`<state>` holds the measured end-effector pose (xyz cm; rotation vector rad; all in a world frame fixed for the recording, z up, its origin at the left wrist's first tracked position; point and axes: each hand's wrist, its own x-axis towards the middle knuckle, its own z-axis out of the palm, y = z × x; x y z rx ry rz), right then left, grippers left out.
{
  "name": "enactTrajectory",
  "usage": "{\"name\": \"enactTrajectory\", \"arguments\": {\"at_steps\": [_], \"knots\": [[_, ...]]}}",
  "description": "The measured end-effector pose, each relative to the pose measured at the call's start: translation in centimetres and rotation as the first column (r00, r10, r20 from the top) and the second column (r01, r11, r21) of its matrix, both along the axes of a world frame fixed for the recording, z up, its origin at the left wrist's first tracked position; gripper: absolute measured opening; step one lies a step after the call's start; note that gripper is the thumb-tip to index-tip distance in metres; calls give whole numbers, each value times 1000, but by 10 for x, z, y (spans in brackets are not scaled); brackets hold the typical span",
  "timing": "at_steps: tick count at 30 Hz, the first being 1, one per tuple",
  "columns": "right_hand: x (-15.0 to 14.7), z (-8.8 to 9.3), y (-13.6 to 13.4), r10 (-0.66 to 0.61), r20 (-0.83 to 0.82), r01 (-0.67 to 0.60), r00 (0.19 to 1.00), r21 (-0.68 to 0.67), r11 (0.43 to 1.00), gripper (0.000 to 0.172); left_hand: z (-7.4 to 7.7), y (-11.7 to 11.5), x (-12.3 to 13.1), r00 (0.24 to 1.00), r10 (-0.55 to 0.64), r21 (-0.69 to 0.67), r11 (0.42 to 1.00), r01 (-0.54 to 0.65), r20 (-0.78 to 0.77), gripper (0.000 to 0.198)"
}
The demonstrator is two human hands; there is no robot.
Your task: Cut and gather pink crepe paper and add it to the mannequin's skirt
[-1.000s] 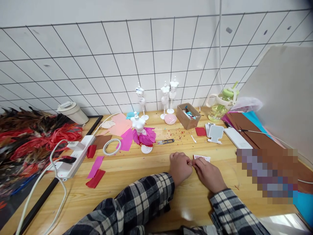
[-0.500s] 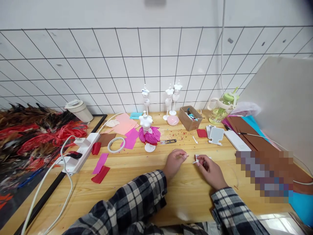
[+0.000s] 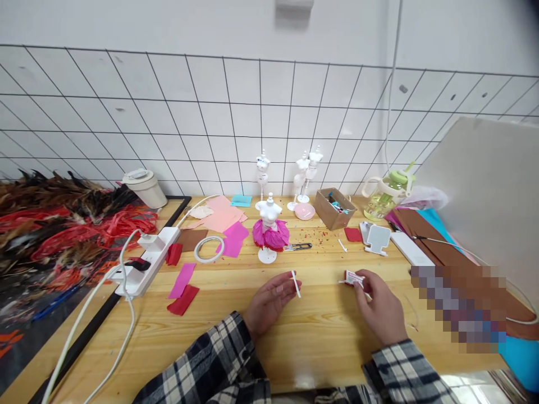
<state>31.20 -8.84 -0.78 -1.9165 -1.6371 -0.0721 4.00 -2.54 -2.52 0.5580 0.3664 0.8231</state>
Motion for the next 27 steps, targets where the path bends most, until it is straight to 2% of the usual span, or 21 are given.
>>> {"name": "enactTrajectory", "arguments": {"at_steps": [2,5,7,11,15,20,24,27], "knots": [[-24,2,-5,124,98,-135,987,118,984,23,0,4,-10,999,-7,-26,1000,8,41,48],[-66,5,4,413,270,-458,870,131,879,29,0,10,-22,996,1,-50,999,3,94,49],[-92,8,21,471,314,-531,824,141,835,33,0,13,-28,992,20,-45,999,-15,122,48],[-125,6,58,537,302,-604,788,203,771,29,0,16,-41,987,93,-51,995,-87,133,42],[-136,-6,72,584,261,-638,768,248,729,25,2,16,-49,986,136,-57,990,-131,98,41],[-129,-14,68,564,182,-593,805,264,761,26,3,17,-47,989,105,-37,994,-102,99,43],[-124,-12,65,553,101,-555,827,302,775,15,4,18,-45,993,101,-17,995,-100,68,43],[-124,-10,64,564,70,-557,823,296,776,14,3,16,-43,995,92,-7,996,-92,31,44]]}}
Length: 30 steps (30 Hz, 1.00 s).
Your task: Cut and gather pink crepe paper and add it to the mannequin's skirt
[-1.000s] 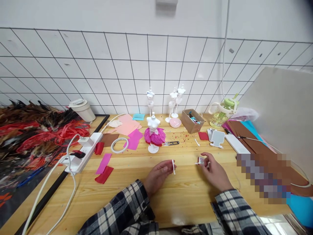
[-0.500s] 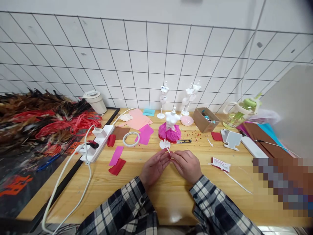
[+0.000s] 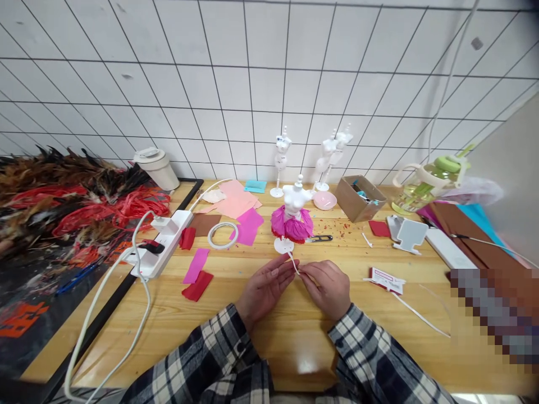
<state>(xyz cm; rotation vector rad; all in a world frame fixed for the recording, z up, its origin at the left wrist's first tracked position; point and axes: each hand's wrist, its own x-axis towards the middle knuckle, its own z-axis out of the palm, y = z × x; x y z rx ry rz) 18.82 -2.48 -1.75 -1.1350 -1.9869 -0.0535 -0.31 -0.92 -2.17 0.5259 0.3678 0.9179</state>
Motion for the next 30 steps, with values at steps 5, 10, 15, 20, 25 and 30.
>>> {"name": "enactTrajectory", "arguments": {"at_steps": [5,10,15,20,25,30], "knots": [[-1,2,-2,31,5,-31,1000,-26,999,15,1,-2,3,1000,0,-16,1000,0,-4,45],[-2,6,-3,-34,-131,22,991,-97,995,11,-1,1,2,954,128,74,991,-112,-271,39],[-5,8,-4,-93,-371,-8,924,-262,965,17,4,6,-2,563,369,384,918,-98,-739,22],[-4,-2,-2,-182,-559,-64,809,-392,918,19,11,10,-9,407,495,507,858,-87,-768,15],[-2,-11,3,-360,-530,124,768,-429,895,21,13,6,-11,376,562,582,810,-71,-737,23],[-13,-10,-1,-213,-303,95,929,-360,928,15,12,-7,3,419,562,686,683,250,-713,18]]}}
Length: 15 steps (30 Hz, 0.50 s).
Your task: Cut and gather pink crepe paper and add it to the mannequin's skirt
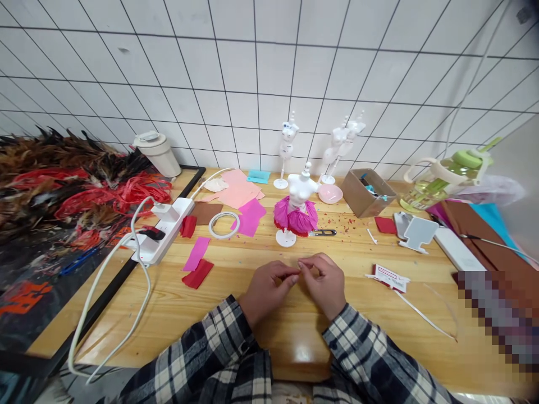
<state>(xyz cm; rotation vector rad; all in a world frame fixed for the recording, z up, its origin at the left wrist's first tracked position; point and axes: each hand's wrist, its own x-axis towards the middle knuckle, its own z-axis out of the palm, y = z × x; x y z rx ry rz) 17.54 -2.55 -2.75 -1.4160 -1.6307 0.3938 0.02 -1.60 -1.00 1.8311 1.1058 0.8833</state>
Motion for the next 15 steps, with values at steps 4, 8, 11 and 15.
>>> {"name": "enactTrajectory", "arguments": {"at_steps": [4,8,11,15], "knots": [[-5,0,-2,57,-6,-57,998,-25,998,14,-3,-1,2,991,65,44,997,-60,-120,22],[-6,-1,-2,78,-67,-82,995,-57,995,13,-3,0,-2,980,25,57,998,-14,-199,22],[-4,-2,0,114,-118,-129,986,-125,984,12,-3,-1,-2,973,38,63,998,-25,-227,22],[3,-1,3,276,-118,-295,954,-197,935,14,-5,-2,-2,965,8,60,998,8,-261,23]]}}
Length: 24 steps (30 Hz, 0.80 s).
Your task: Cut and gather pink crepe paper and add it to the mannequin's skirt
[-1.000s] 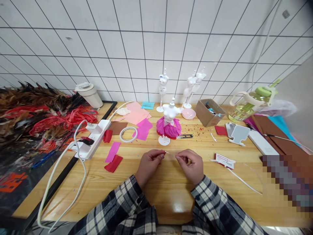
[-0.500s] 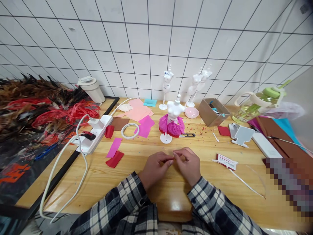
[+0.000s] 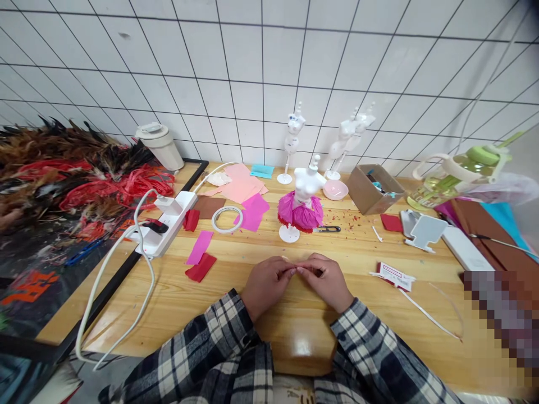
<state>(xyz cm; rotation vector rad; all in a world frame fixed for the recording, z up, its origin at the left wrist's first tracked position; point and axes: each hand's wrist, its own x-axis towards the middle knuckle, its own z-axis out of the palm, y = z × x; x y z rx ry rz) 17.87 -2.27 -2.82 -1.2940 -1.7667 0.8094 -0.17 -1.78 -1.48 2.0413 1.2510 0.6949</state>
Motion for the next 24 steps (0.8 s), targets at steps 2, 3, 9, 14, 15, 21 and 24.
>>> {"name": "enactTrajectory", "arguments": {"at_steps": [2,3,9,14,15,21,24], "knots": [[4,0,1,40,22,-40,999,-1,999,16,-1,0,0,1000,-16,-3,1000,16,-26,23],[5,0,1,50,29,-50,998,0,999,16,-1,0,0,999,-19,-3,1000,19,-39,23],[6,-2,0,105,35,-104,994,-15,994,19,0,2,-2,998,4,11,1000,-3,-70,24],[2,-2,-2,104,106,-109,989,42,993,19,-3,3,-3,996,5,23,1000,-3,-89,21],[2,-2,-4,105,134,-115,985,67,991,19,-3,3,-3,995,12,25,1000,-10,-98,20],[-8,-2,-15,27,321,-95,947,198,976,25,-3,2,-3,993,44,47,998,-39,-106,17],[-14,-1,-20,-14,376,-82,926,238,968,27,-2,2,-1,992,98,39,995,-96,-75,14]]}}
